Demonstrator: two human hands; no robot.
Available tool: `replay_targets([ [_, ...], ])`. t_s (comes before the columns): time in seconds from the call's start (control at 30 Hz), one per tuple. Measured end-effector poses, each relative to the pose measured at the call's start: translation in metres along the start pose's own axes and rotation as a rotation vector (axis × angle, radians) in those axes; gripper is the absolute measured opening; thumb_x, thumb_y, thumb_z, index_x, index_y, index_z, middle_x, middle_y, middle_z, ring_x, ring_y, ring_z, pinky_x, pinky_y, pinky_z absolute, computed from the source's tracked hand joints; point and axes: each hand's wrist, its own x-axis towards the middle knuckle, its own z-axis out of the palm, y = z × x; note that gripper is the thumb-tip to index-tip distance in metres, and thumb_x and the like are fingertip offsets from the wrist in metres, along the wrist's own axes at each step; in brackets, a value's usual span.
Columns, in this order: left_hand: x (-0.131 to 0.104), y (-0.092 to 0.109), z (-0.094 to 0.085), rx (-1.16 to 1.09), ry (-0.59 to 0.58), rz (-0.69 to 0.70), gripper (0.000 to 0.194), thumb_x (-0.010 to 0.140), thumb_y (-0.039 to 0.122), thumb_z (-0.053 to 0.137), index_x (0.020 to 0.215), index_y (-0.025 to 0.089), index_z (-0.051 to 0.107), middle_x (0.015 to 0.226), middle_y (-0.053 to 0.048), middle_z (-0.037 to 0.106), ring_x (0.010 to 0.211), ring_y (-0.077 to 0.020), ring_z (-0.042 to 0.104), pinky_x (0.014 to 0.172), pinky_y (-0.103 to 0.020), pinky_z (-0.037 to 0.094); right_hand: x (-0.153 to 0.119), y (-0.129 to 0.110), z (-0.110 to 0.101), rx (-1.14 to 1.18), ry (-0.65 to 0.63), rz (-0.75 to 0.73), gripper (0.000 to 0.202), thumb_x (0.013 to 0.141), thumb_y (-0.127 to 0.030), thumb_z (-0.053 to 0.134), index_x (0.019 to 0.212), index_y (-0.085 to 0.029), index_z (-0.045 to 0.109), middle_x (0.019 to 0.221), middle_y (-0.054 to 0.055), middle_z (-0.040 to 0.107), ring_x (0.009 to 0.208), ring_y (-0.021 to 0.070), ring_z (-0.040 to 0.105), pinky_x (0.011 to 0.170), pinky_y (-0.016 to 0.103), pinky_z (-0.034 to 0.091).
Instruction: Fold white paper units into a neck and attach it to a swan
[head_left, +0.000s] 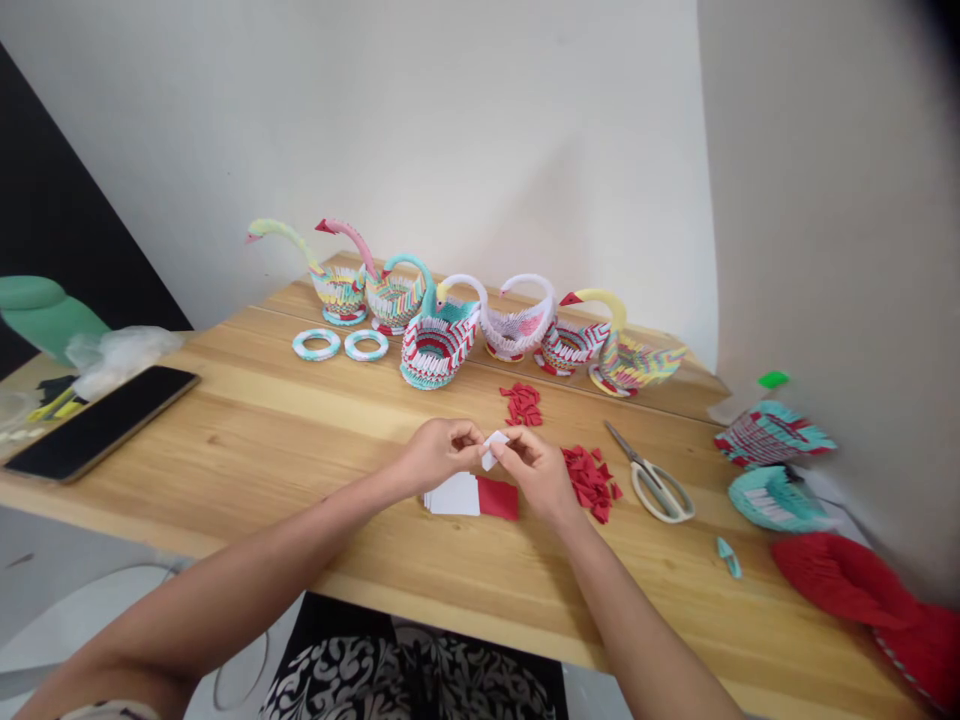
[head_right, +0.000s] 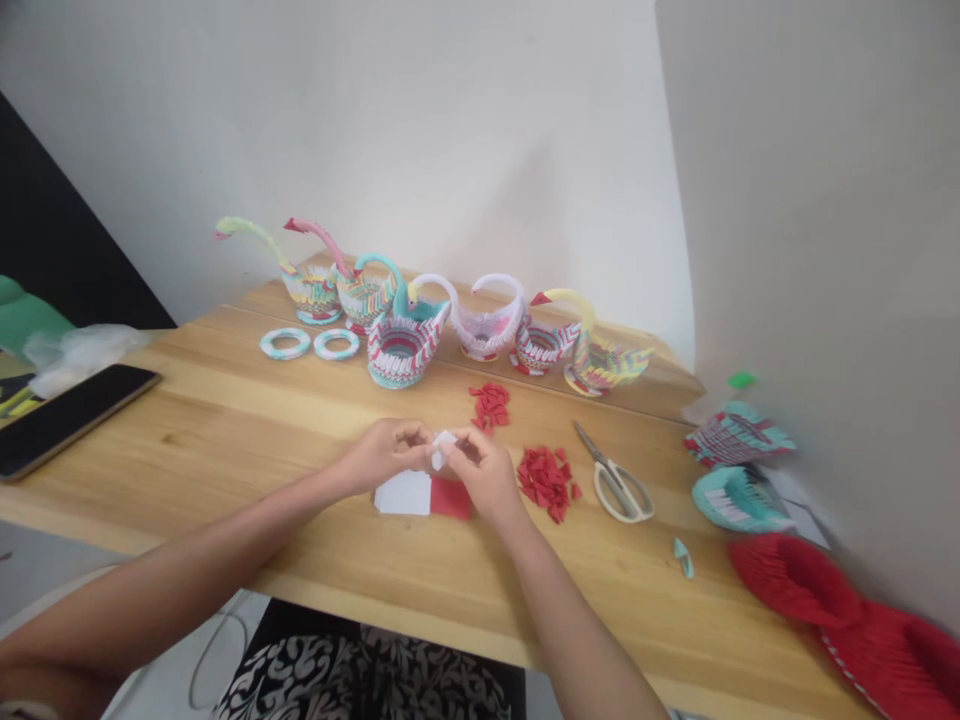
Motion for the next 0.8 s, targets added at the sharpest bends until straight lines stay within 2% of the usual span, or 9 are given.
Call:
replay_targets([
  [0.07,-0.001,0.002,0.002,0.002,0.03,0.01,0.017,0.074,0.031,0.062,0.072,0.014,0.061,0.064,0.002,0.06,0.06,-0.0099,0.052,0.056,-0.02,0.037,0.0,-0.001,-0.001,-0.003,0.016,-0.02,0.018,0.081,-0.037,0.062,0.082,-0.019,0.065,0.075,0.001,0.065,0.07,0.0151,0.057,0.068,0.027,0.043],
  [0.13,0.0,0.001,0.003,-0.099,0.043,-0.009,0.018,0.074,0.03,0.064,0.071,0.014,0.059,0.063,0.002,0.06,0.058,-0.009,0.052,0.056,-0.02,0.039,0.0,-0.001,-0.001,-0.006,0.038,-0.03,0.018,0.081,-0.036,0.062,0.082,-0.019,0.065,0.076,0.001,0.065,0.071,0.0152,0.057,0.068,0.027,0.043],
  [0.27,0.003,-0.006,0.004,-0.323,-0.029,-0.101,0.023,0.07,0.033,0.07,0.075,0.013,0.06,0.063,0.001,0.064,0.057,-0.0096,0.057,0.059,-0.021,0.043,0.0,0.004,-0.002,-0.016,0.076,-0.031,0.017,0.081,-0.037,0.063,0.084,-0.019,0.065,0.078,0.001,0.065,0.071,0.0148,0.057,0.068,0.027,0.042],
  [0.33,0.004,-0.008,0.003,-0.343,-0.043,-0.125,0.023,0.069,0.032,0.072,0.077,0.013,0.062,0.063,0.0,0.065,0.057,-0.0101,0.059,0.06,-0.021,0.044,0.0,0.005,-0.003,-0.017,0.081,-0.035,0.017,0.081,-0.037,0.063,0.083,-0.02,0.065,0.078,0.0,0.065,0.071,0.0146,0.057,0.068,0.026,0.043],
  [0.53,0.004,-0.004,0.0,-0.305,0.009,-0.141,0.015,0.072,0.026,0.07,0.072,0.013,0.063,0.058,0.002,0.063,0.052,-0.0076,0.056,0.056,-0.019,0.042,0.0,0.004,-0.003,-0.046,0.098,-0.074,0.016,0.083,-0.036,0.061,0.084,-0.021,0.066,0.078,0.001,0.066,0.071,0.0148,0.059,0.066,0.026,0.044],
  [0.67,0.004,-0.002,0.0,-0.31,0.021,-0.129,0.016,0.07,0.026,0.072,0.07,0.013,0.062,0.059,0.003,0.061,0.052,-0.0072,0.055,0.055,-0.019,0.043,0.0,0.0,-0.002,-0.131,0.158,-0.191,0.01,0.083,-0.03,0.061,0.085,-0.021,0.066,0.081,0.001,0.066,0.074,0.0158,0.06,0.069,0.028,0.046],
  [0.8,0.004,-0.003,-0.001,-0.295,0.039,-0.126,0.02,0.07,0.03,0.072,0.068,0.013,0.062,0.059,0.002,0.062,0.052,-0.0077,0.055,0.055,-0.019,0.043,0.0,-0.004,-0.003,-0.281,0.194,-0.411,0.006,0.084,-0.021,0.061,0.083,-0.022,0.067,0.081,0.002,0.063,0.077,0.0164,0.06,0.071,0.03,0.046],
])
